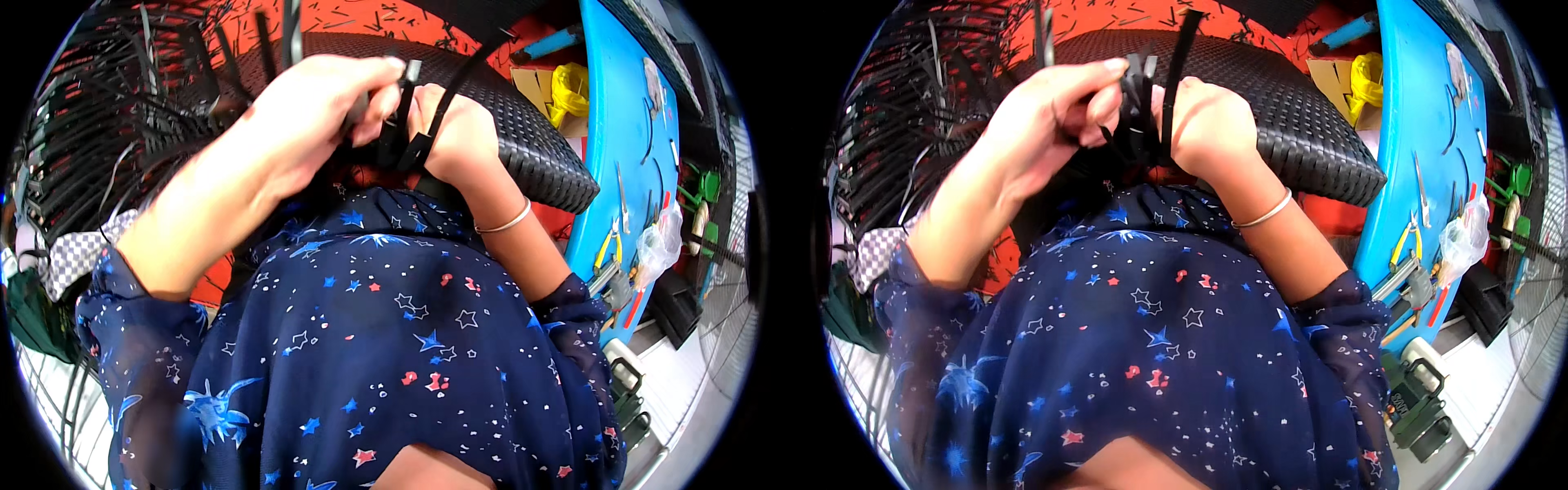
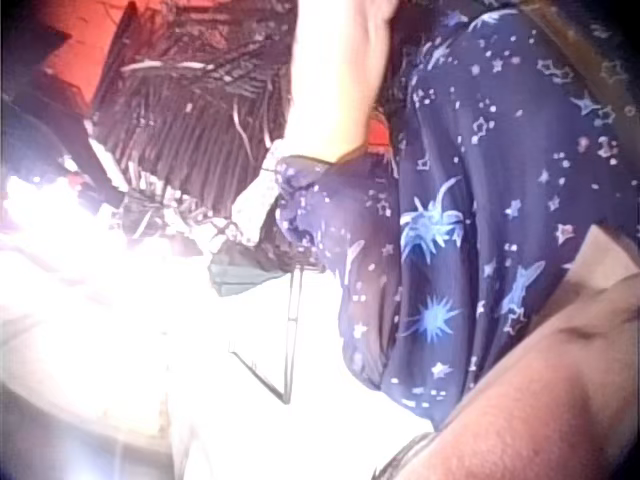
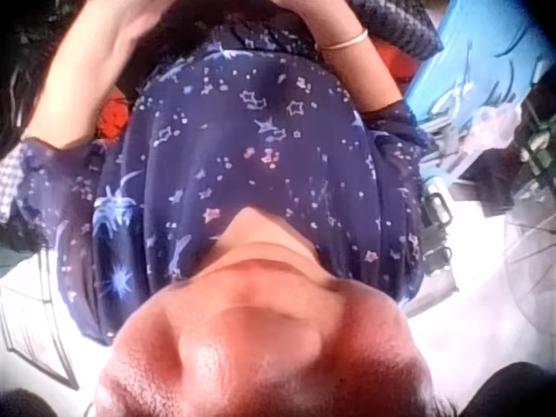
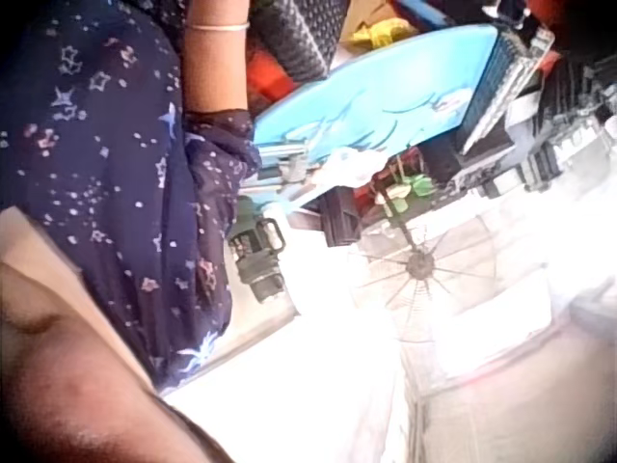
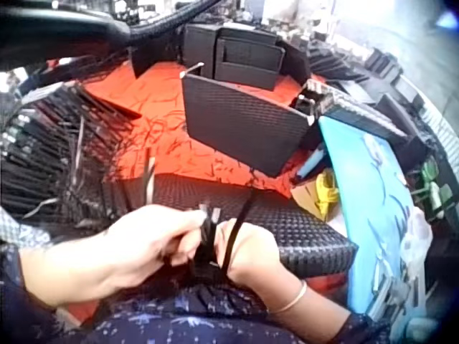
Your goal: The person weaves black plastic strips into the frame of a chair seat. They repeatedly thread the strips through the existing weave pattern, pulling them tight to secure the structure. The task involves continuous hand manipulation of the plastic strips to build up the seat surface.
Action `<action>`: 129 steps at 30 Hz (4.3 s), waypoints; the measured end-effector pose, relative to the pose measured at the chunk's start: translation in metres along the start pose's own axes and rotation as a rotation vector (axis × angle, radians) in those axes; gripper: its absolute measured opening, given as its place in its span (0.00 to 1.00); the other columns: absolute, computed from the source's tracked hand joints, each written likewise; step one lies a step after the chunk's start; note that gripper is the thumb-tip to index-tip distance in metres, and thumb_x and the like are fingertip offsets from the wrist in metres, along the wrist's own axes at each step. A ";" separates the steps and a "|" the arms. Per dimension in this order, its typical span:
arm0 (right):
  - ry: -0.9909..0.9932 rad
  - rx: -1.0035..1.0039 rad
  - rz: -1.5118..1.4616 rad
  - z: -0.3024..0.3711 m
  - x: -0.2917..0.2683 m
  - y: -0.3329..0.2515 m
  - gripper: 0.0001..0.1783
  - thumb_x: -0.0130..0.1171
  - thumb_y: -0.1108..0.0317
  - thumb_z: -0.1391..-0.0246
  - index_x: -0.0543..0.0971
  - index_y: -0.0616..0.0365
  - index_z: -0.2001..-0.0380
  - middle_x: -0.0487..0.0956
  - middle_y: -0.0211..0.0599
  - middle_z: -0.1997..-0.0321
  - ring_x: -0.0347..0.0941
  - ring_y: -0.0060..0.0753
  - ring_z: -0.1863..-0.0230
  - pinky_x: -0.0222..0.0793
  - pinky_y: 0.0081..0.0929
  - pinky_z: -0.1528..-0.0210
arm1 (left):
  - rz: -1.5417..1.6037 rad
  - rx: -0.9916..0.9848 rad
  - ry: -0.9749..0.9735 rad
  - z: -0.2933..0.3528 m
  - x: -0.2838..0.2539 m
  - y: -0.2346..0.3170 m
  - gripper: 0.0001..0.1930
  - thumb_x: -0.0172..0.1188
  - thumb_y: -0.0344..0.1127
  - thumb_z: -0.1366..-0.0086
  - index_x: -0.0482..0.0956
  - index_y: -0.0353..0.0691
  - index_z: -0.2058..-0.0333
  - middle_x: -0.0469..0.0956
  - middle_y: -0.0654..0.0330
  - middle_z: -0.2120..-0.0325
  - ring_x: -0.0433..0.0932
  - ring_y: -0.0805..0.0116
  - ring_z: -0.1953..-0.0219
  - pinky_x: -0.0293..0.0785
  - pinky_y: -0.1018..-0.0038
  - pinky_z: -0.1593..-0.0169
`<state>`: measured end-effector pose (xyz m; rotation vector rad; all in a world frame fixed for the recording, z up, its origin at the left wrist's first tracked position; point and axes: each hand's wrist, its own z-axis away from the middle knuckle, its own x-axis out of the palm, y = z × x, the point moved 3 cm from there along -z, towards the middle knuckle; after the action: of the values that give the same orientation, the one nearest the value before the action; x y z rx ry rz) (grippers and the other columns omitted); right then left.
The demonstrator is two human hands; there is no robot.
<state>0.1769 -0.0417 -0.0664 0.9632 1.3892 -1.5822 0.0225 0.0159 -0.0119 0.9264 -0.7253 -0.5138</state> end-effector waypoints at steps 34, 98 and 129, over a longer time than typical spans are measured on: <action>0.058 0.012 -1.027 0.015 0.009 -0.021 0.18 0.65 0.72 0.45 0.76 0.67 0.52 0.83 0.34 0.70 0.80 0.24 0.64 0.75 0.25 0.57 | -0.430 0.497 0.323 0.027 -0.015 -0.015 0.17 0.54 0.35 0.26 0.76 0.38 0.43 0.79 0.60 0.54 0.77 0.73 0.49 0.73 0.74 0.44; -0.175 -0.258 -1.424 0.016 0.007 -0.017 0.14 0.67 0.72 0.44 0.79 0.59 0.55 0.80 0.27 0.61 0.73 0.18 0.57 0.71 0.24 0.51 | -0.526 0.630 0.336 0.017 0.001 -0.046 0.20 0.42 0.40 0.21 0.74 0.33 0.43 0.66 0.51 0.36 0.69 0.64 0.39 0.58 0.65 0.32; -0.010 -0.176 -1.259 0.012 0.015 -0.023 0.17 0.57 0.62 0.34 0.85 0.62 0.73 0.81 0.31 0.74 0.73 0.23 0.70 0.70 0.27 0.64 | -1.339 1.162 0.659 0.109 0.031 0.001 0.18 0.71 0.27 0.46 0.83 0.40 0.55 0.80 0.60 0.63 0.81 0.55 0.60 0.78 0.71 0.57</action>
<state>0.1493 -0.0530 -0.0705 -0.1651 2.2647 -2.2033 -0.0391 -0.0626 0.0426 2.5387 0.4357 -0.8593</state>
